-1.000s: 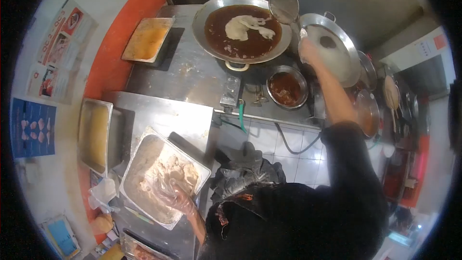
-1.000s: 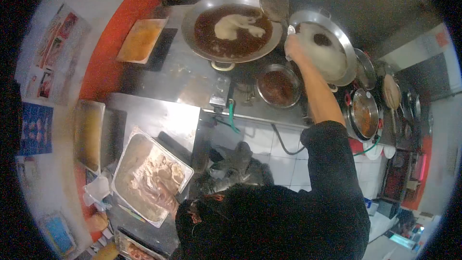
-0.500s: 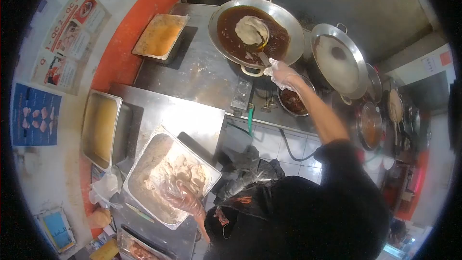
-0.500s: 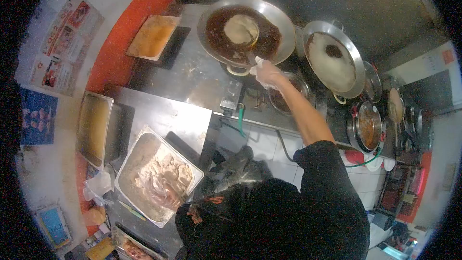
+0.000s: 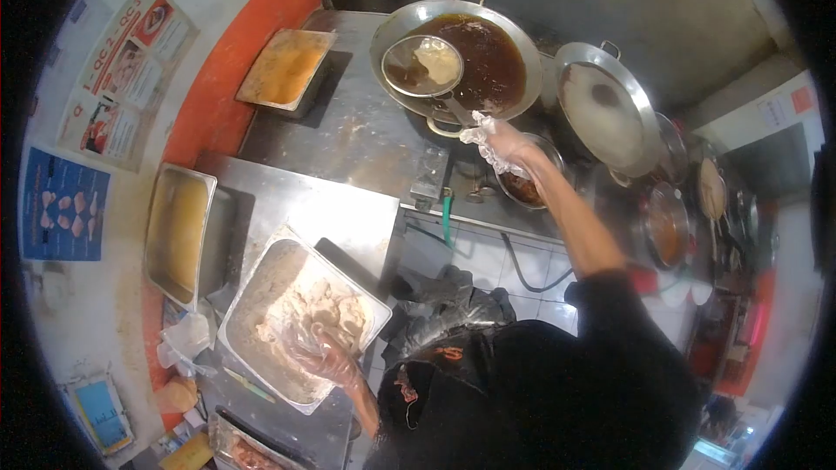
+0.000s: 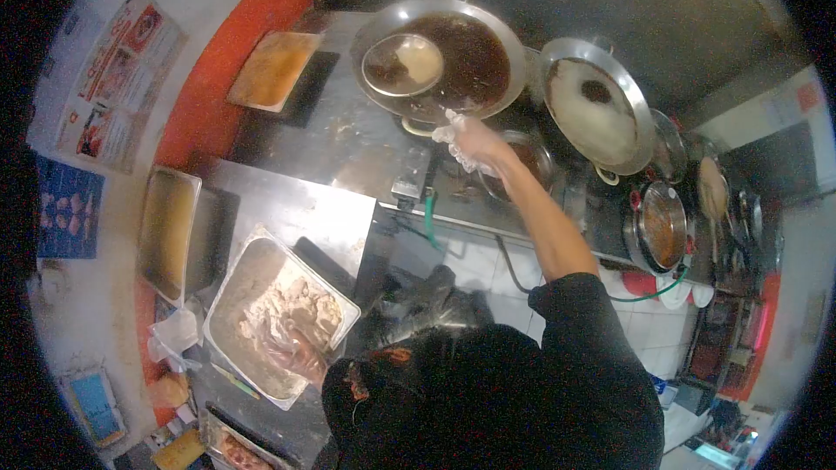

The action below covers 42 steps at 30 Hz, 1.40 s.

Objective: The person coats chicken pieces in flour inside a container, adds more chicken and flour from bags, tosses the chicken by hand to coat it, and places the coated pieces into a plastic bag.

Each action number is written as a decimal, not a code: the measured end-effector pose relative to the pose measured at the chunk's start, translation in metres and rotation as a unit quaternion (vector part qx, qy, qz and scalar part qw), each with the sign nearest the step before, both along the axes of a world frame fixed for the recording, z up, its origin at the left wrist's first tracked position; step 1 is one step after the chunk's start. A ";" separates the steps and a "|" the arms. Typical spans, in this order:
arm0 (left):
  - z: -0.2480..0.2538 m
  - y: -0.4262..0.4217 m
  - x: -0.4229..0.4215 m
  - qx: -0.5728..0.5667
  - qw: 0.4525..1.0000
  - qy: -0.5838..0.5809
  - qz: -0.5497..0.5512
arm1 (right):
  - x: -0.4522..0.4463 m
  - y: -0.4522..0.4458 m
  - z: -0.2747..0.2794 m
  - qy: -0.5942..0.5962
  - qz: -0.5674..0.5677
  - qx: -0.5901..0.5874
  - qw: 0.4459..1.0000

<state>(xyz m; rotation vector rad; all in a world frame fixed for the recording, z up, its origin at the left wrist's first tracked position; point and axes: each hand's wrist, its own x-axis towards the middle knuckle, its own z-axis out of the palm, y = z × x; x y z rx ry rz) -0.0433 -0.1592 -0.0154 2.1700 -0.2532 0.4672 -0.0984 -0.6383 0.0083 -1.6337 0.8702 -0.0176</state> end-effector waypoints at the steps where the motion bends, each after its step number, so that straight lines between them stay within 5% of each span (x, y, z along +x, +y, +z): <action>1: -0.001 0.003 0.002 0.039 0.999 -0.026 0.005 | -0.004 0.004 0.004 0.006 0.004 0.003 1.000; 7: -0.013 0.008 0.002 0.008 1.000 -0.015 0.013 | -0.040 0.011 0.032 -0.020 -0.098 0.219 0.971; 14: -0.004 0.003 -0.004 -0.037 0.999 0.026 0.028 | -0.109 0.032 0.053 -0.019 -0.120 0.143 0.982; 17: 0.009 0.000 -0.003 0.074 0.996 -0.039 0.011 | -0.149 0.057 0.080 -0.016 -0.194 0.159 0.968; 20: 0.003 0.001 -0.002 0.034 0.999 -0.008 0.008 | -0.176 0.100 0.099 -0.049 -0.294 0.049 0.953; 27: 0.000 0.002 -0.007 -0.017 0.999 0.038 -0.016 | -0.230 0.153 0.059 0.106 -0.334 -0.123 0.929; 30: -0.013 0.010 -0.003 -0.011 0.999 0.007 -0.042 | -0.283 0.174 -0.027 0.198 -0.060 -0.522 0.827; 33: -0.014 0.014 -0.001 0.031 0.999 -0.002 -0.030 | -0.291 0.191 -0.075 0.258 -0.173 -0.321 0.895; 37: -0.013 0.015 0.001 0.068 0.997 -0.010 -0.021 | -0.290 0.196 -0.084 0.202 -0.206 -0.366 0.885; 42: -0.012 0.017 0.001 0.081 0.997 0.012 -0.013 | -0.300 0.208 -0.084 0.281 -0.197 -0.291 0.893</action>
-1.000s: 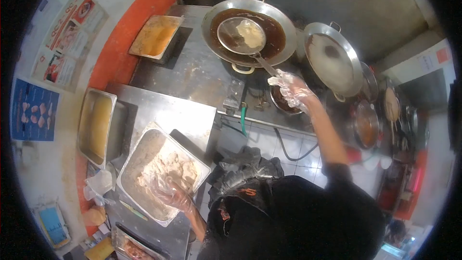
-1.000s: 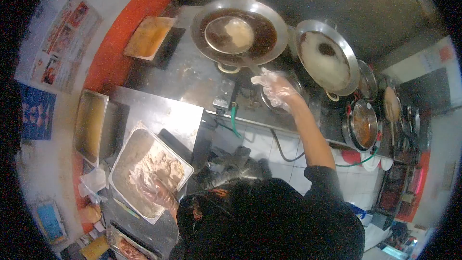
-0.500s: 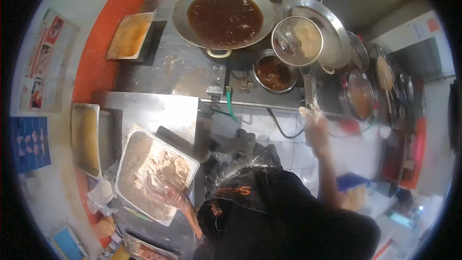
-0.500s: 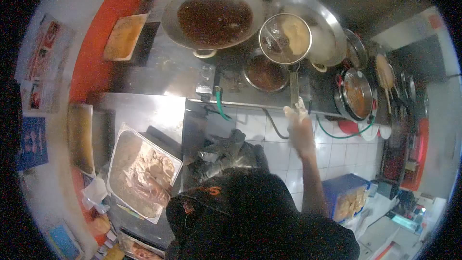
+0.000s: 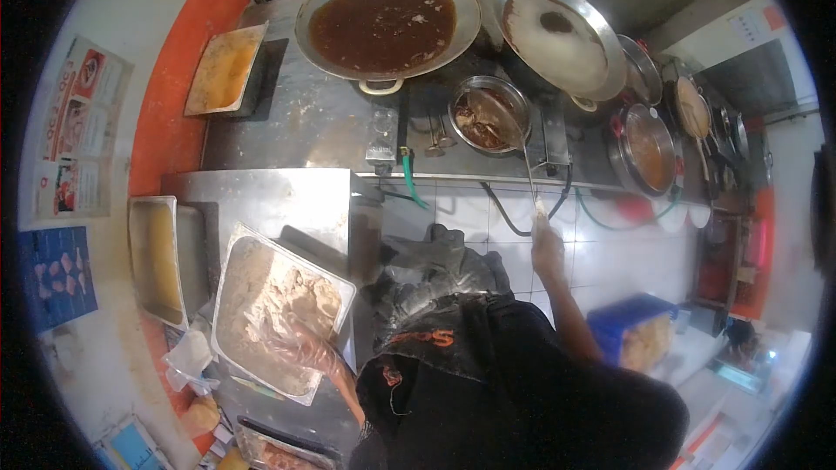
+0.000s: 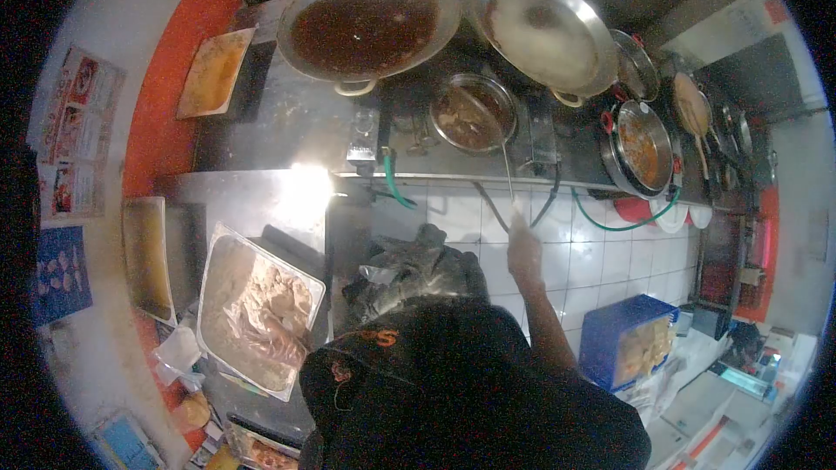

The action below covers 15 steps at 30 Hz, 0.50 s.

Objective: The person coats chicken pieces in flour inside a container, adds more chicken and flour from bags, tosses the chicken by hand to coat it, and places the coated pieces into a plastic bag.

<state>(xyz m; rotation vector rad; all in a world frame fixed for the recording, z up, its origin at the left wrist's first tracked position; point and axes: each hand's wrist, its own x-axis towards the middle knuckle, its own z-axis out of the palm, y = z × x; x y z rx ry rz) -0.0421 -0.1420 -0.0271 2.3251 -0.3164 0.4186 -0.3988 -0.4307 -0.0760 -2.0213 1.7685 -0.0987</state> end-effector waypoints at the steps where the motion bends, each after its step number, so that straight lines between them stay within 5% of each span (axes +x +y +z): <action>1: 0.002 0.000 0.000 0.004 1.000 0.019 0.007 | -0.003 0.002 -0.001 -0.010 0.006 -0.010 1.000; 5: -0.032 0.018 0.008 0.064 0.993 -0.079 0.058 | 0.002 0.018 0.009 -0.077 -0.013 -0.035 0.996; 9: -0.006 -0.002 0.003 -0.008 0.999 -0.047 -0.003 | -0.005 0.016 -0.011 -0.133 0.050 -0.138 0.980; 11: -0.003 0.001 0.000 -0.005 1.000 0.002 -0.003 | -0.002 0.029 -0.016 -0.154 0.058 -0.120 0.979; 12: -0.010 0.007 0.003 0.004 0.999 -0.032 -0.015 | 0.000 0.032 -0.019 -0.259 -0.015 0.020 0.966; 15: -0.032 0.021 0.010 0.035 0.993 -0.107 -0.028 | 0.013 0.039 -0.005 -0.506 -0.323 0.317 0.734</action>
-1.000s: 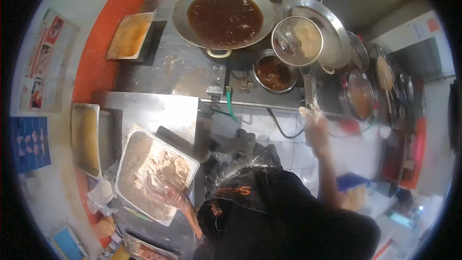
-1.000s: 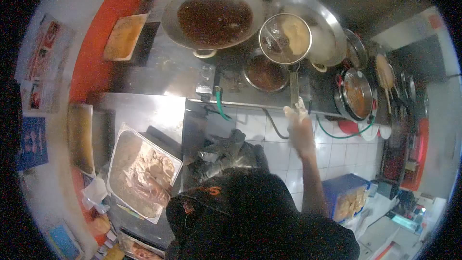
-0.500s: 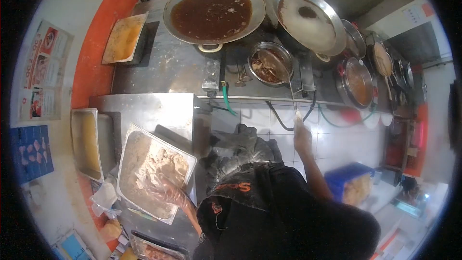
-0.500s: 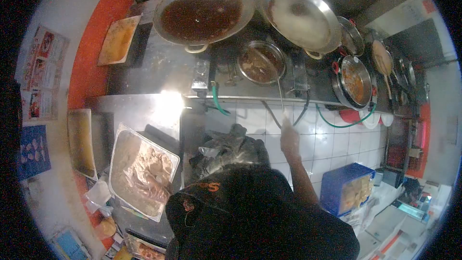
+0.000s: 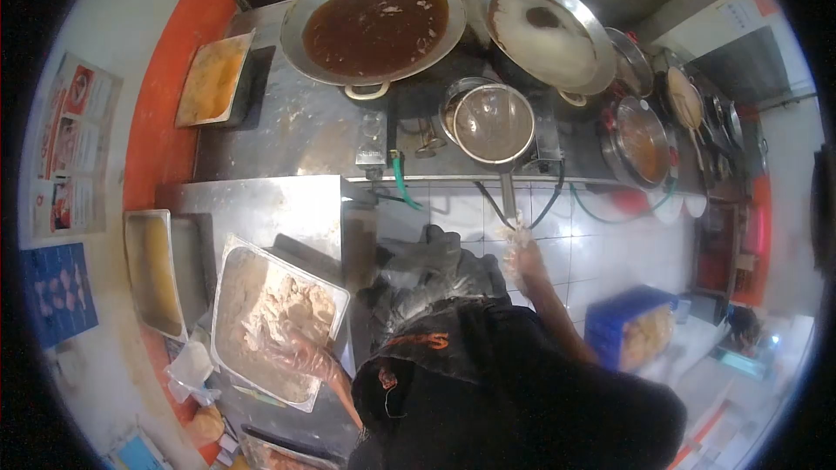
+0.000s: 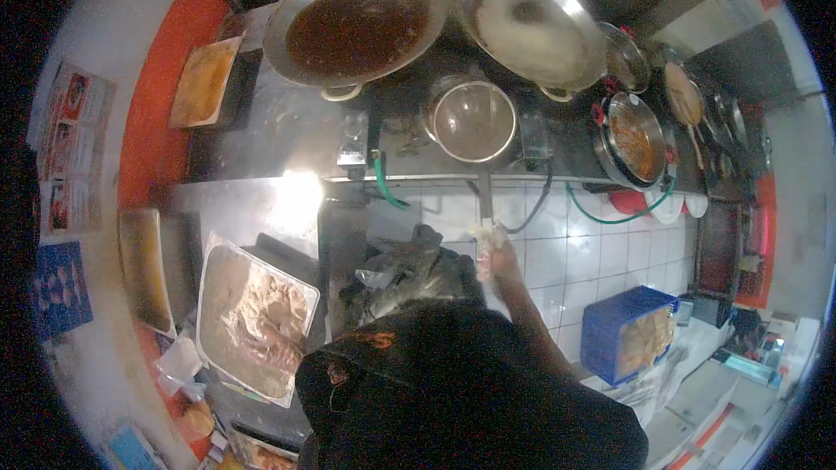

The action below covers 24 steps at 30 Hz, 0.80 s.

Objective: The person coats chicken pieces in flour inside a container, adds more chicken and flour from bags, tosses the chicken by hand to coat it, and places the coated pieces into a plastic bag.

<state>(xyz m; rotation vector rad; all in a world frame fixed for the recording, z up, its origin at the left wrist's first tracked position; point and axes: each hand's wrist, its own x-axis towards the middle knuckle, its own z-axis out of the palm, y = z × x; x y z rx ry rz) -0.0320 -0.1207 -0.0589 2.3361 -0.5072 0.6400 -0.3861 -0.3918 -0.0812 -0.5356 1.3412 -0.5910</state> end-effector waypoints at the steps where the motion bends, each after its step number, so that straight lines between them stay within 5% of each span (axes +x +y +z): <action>1: 0.000 0.000 -0.003 0.014 1.000 -0.010 0.015 | 0.002 0.002 0.008 -0.109 -0.068 0.103 0.986; 5: 0.036 -0.024 -0.010 -0.001 0.997 0.076 0.016 | -0.016 0.023 -0.016 -0.094 -0.028 0.117 0.988; 9: 0.019 -0.008 0.000 0.028 0.999 0.035 0.004 | 0.002 0.013 0.035 0.095 0.206 -0.089 0.970; 11: 0.015 -0.009 -0.002 0.012 0.999 0.034 0.005 | 0.009 -0.009 0.040 -0.079 0.144 -0.080 0.983; 14: 0.016 -0.012 -0.005 -0.042 0.998 0.052 0.001 | 0.079 -0.099 0.107 -0.042 0.137 -0.184 0.973; 17: 0.019 -0.017 -0.006 -0.090 0.993 0.071 -0.010 | 0.142 -0.212 0.135 0.237 0.264 -0.378 0.855; 20: 0.039 -0.029 -0.013 -0.080 0.990 0.111 0.040 | 0.162 -0.328 0.095 0.384 0.306 -0.522 0.697; 22: 0.046 -0.030 -0.012 -0.056 0.994 0.086 0.022 | 0.180 -0.383 0.085 0.489 0.345 -0.541 0.590; 24: 0.042 -0.029 -0.010 -0.075 0.994 0.077 0.017 | 0.204 -0.404 0.098 0.571 0.369 -0.476 0.558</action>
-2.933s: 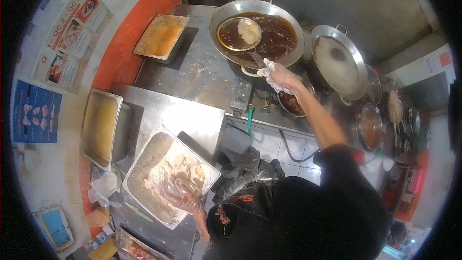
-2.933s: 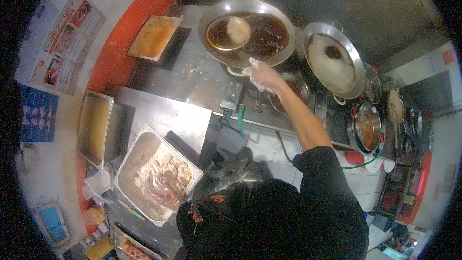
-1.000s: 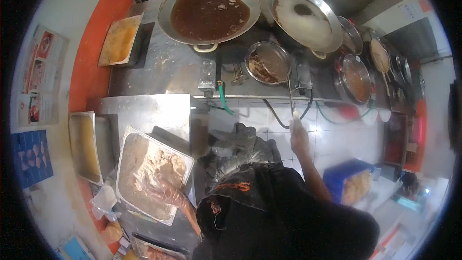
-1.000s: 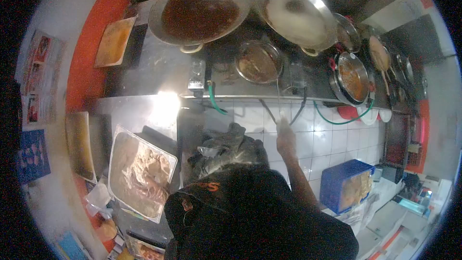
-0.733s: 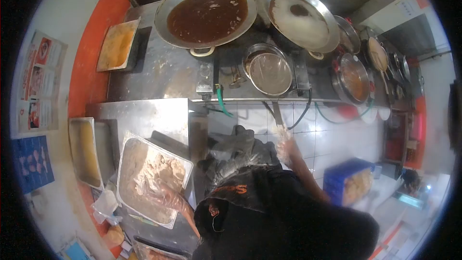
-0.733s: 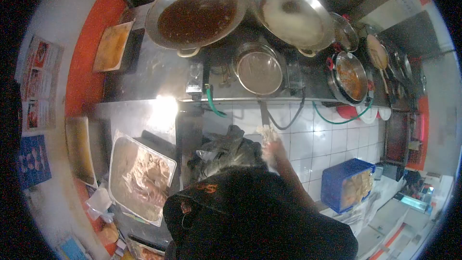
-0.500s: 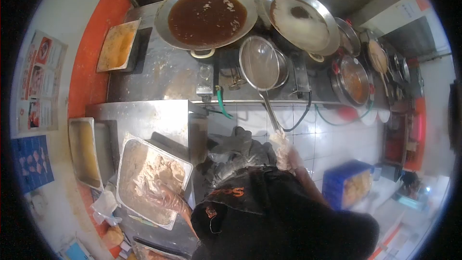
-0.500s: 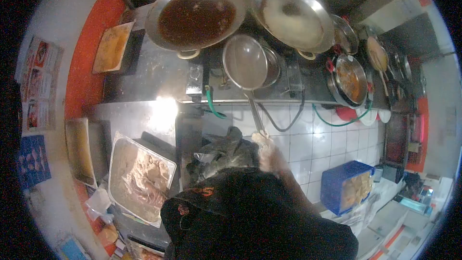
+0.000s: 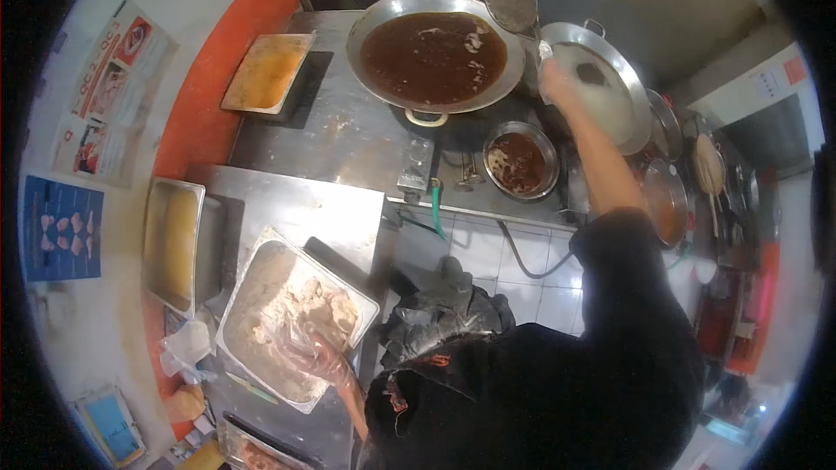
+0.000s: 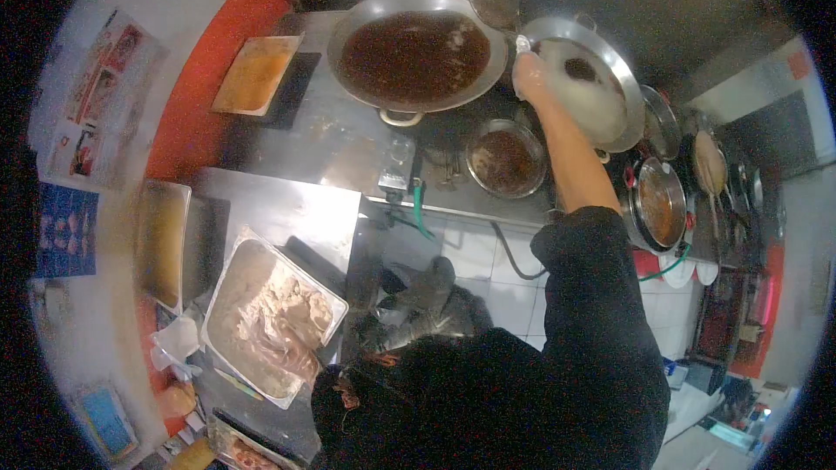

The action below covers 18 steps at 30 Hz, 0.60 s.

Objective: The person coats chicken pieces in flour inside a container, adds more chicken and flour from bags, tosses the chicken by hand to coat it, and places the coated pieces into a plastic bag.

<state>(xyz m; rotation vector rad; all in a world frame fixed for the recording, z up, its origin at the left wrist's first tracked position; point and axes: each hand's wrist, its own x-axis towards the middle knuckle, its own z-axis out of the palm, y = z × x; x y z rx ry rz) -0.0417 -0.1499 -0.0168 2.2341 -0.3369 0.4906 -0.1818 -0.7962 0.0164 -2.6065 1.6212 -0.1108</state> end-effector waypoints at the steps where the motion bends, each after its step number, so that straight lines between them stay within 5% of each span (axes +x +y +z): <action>1: -0.008 0.001 0.000 -0.030 1.000 0.006 0.005 | 0.004 -0.007 -0.005 0.012 0.030 0.001 0.999; 4: -0.004 -0.001 0.001 0.012 0.999 -0.042 0.013 | 0.001 -0.012 -0.038 0.003 0.070 0.121 0.990; 7: -0.017 0.006 0.003 0.008 1.000 -0.015 0.015 | 0.018 0.070 -0.002 -0.049 0.026 0.337 0.940; 14: -0.015 -0.001 0.004 -0.061 0.998 -0.009 0.003 | 0.043 0.126 0.009 -0.131 0.060 0.449 0.882; 18: -0.010 0.000 0.004 -0.006 0.999 -0.040 0.020 | 0.055 0.124 -0.013 -0.205 0.079 0.492 0.843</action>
